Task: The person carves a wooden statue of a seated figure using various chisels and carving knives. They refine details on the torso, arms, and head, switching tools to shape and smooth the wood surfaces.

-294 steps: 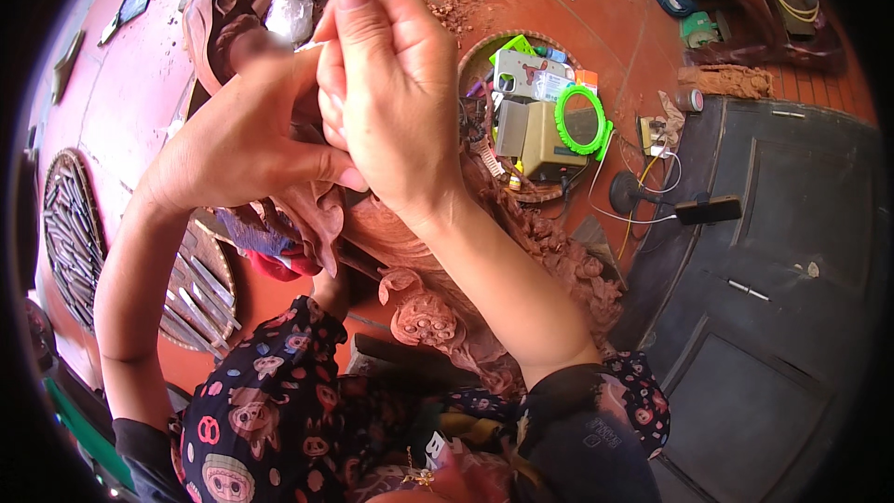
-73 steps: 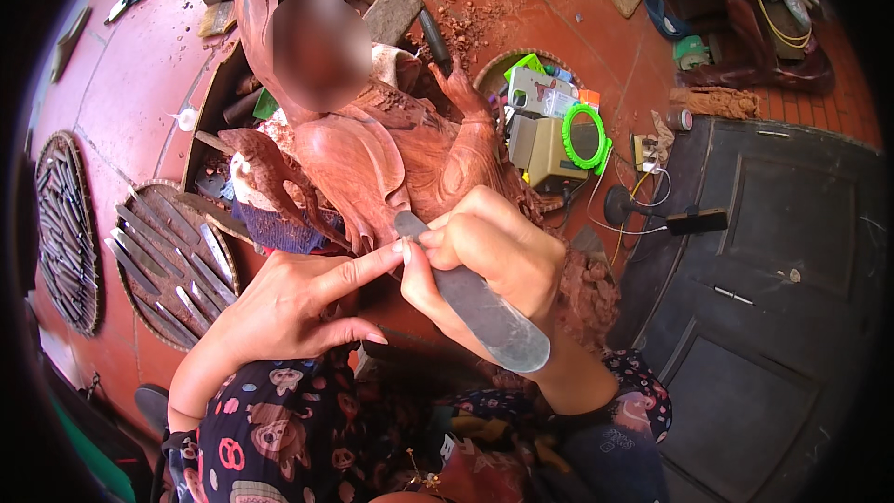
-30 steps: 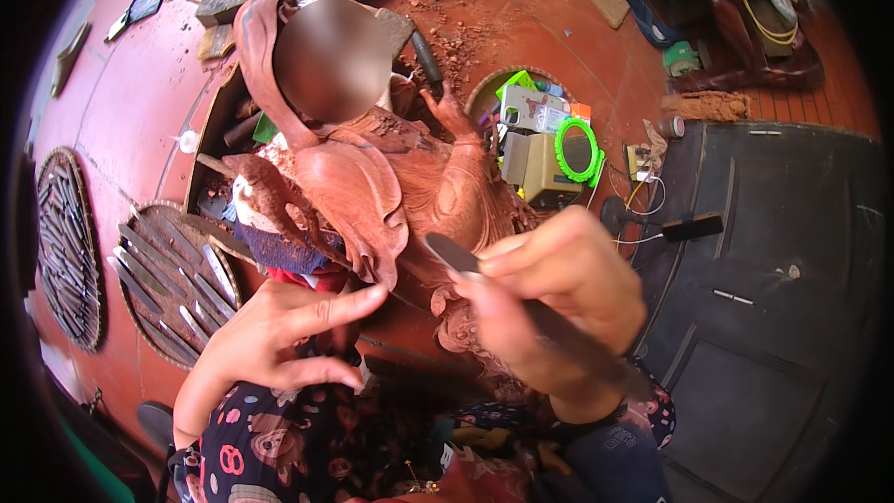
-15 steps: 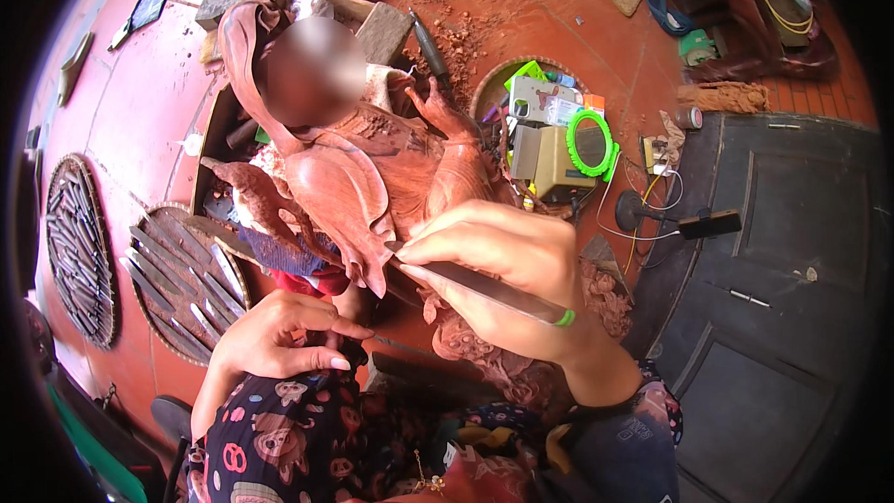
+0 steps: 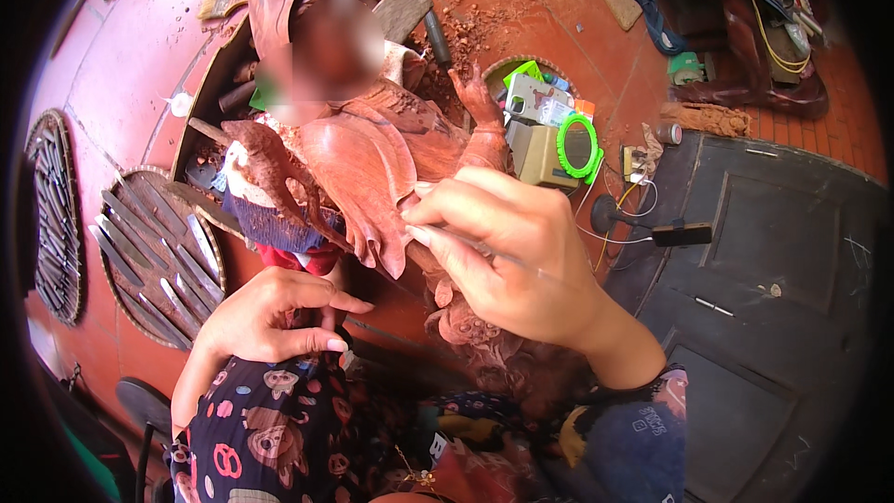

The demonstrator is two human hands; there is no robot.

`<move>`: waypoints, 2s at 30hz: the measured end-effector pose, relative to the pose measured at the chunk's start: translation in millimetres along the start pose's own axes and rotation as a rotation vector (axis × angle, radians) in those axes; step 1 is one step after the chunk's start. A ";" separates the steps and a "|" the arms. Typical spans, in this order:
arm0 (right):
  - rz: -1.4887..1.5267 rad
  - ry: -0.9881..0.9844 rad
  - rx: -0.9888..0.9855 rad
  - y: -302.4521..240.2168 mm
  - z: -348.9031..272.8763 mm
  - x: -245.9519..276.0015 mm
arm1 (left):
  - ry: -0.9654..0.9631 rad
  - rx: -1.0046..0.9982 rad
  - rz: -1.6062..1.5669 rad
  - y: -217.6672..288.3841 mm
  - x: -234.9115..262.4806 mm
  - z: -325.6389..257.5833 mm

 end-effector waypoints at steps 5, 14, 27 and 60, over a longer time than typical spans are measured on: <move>0.075 0.021 -0.031 -9.2 3.6 2.3 | 0.006 -0.023 -0.002 -0.8 1.2 -4.4; 0.873 0.257 -0.092 32.1 -44.1 25.1 | 0.272 0.042 0.089 -23.0 6.8 -16.9; 0.939 0.268 -0.068 153.9 -95.9 27.2 | 0.146 1.124 0.846 -184.9 -52.9 -99.7; 0.631 0.060 0.011 55.2 -70.7 89.5 | 0.575 -0.191 0.684 231.4 35.4 63.7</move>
Point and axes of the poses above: each hand's wrist, its own z-axis towards the middle knuckle, its own x-axis out of the back of the hand, y = z × x, the point moved 5 cm from there along z, towards the middle knuckle, and after that the axes turned 7 degrees about -y, right-handed, at the moved point
